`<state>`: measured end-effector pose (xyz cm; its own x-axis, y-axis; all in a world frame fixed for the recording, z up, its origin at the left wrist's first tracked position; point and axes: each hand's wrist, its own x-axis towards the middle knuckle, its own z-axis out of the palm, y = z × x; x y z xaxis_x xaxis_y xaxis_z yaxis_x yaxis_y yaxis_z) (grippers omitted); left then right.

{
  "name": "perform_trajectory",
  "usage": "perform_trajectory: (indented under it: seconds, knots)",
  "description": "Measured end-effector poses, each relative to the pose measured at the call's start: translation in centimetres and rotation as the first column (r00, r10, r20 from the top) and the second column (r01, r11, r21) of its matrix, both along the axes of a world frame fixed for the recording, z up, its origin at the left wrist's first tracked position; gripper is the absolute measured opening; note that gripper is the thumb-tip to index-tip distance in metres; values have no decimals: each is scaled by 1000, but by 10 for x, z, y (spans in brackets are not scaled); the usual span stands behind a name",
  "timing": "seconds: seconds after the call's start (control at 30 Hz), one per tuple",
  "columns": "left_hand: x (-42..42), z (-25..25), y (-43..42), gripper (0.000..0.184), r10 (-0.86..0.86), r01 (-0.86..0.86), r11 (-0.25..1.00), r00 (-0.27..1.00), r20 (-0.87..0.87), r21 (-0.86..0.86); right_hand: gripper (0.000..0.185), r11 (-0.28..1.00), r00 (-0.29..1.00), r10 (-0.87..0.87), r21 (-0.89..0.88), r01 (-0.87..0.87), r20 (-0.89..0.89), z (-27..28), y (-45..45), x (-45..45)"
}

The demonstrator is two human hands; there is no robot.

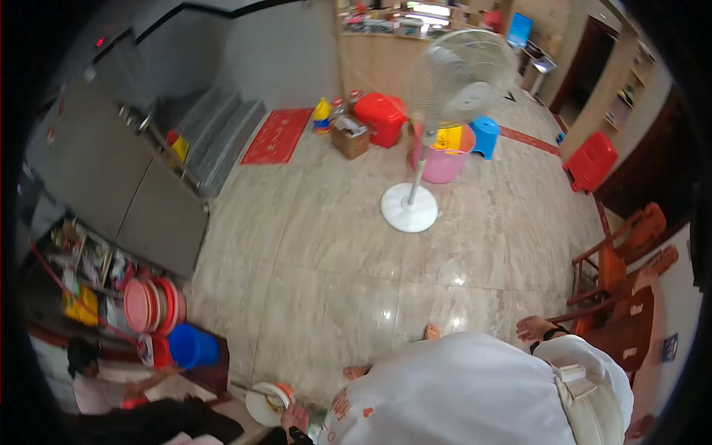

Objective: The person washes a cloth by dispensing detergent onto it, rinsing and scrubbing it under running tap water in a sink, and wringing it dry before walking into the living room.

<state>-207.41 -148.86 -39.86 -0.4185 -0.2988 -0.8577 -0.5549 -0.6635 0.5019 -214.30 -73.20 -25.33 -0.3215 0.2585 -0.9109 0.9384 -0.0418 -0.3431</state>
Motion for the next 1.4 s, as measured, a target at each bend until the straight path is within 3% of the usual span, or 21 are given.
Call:
perform_trajectory:
  seconds: [0.03,0.1,0.13,0.2,0.23,0.27,0.3,0.33,0.37,0.4,0.43,0.5,0.63,0.77,0.9,0.97,1.1,1.2,1.27,1.3,1.4]
  knots:
    - [-41,53,33,16,43,-39,998,994,97,-50,20,999,999,-21,49,20,25,-1,3,13]
    - [-77,31,50,19,-207,207,978,974,-89,-2,22,995,995,-103,6,103,16,-17,26,34]
    - [-78,-60,30,20,-110,164,913,981,-163,373,23,993,993,-114,-9,114,5,-22,37,44]
    - [-122,-108,70,19,-364,344,929,915,175,134,24,990,990,-138,-36,138,-22,-31,53,66]
    - [-148,-101,102,19,-490,483,871,845,212,88,26,974,975,-220,-58,219,-10,-48,68,79]
    - [-173,-100,138,19,-614,608,789,767,189,95,27,986,991,-129,-106,131,31,-73,90,92]
    - [-201,-89,177,19,-712,709,699,680,175,92,26,957,956,-288,-53,285,-53,-64,87,100]
    - [-228,-80,212,19,-793,793,603,585,171,85,25,953,950,-303,2,304,-70,-62,88,103]
    - [-254,-72,245,19,-855,857,509,493,164,80,26,944,935,-330,-66,324,-132,-94,102,122]
    - [-279,-66,279,19,-904,909,411,396,159,72,28,950,938,-289,63,306,-192,-106,107,138]
    - [-300,-60,310,19,-941,947,316,303,152,66,31,855,820,-517,-104,508,-248,-73,96,136]
    - [-343,-50,373,19,-982,991,129,121,147,47,32,835,823,-550,-93,542,-143,-65,88,142]
    - [-407,-39,493,19,-973,985,-174,-175,154,17,29,741,728,-671,-114,662,-140,-78,45,162]
    - [-448,-37,597,19,-908,924,-383,-379,179,8,26,570,590,-806,-330,753,-44,-87,-12,177]
    - [-479,-43,685,19,-809,827,-562,-556,189,27,27,476,509,-860,-307,824,31,-92,-31,159]
    - [-496,-43,727,20,-750,766,-642,-637,177,34,24,605,596,-796,-126,786,-104,-91,-22,141]
    - [-529,-14,815,20,-620,620,-784,-781,73,-21,30,675,675,-736,-139,725,-55,-88,43,102]
    - [-558,27,896,21,-372,373,-899,-927,-50,-231,30,707,709,-704,-148,692,-43,-73,122,80]
    - [-584,20,939,16,-368,369,-904,-929,-47,-217,30,697,701,-712,-142,702,-29,-60,175,66]
    - [-601,-19,954,14,-750,746,-654,-661,21,125,30,692,696,-718,-136,709,-24,-56,202,58]
    - [-601,23,1022,22,-776,772,-630,-622,106,-82,31,670,672,-740,-114,733,-28,-51,276,32]
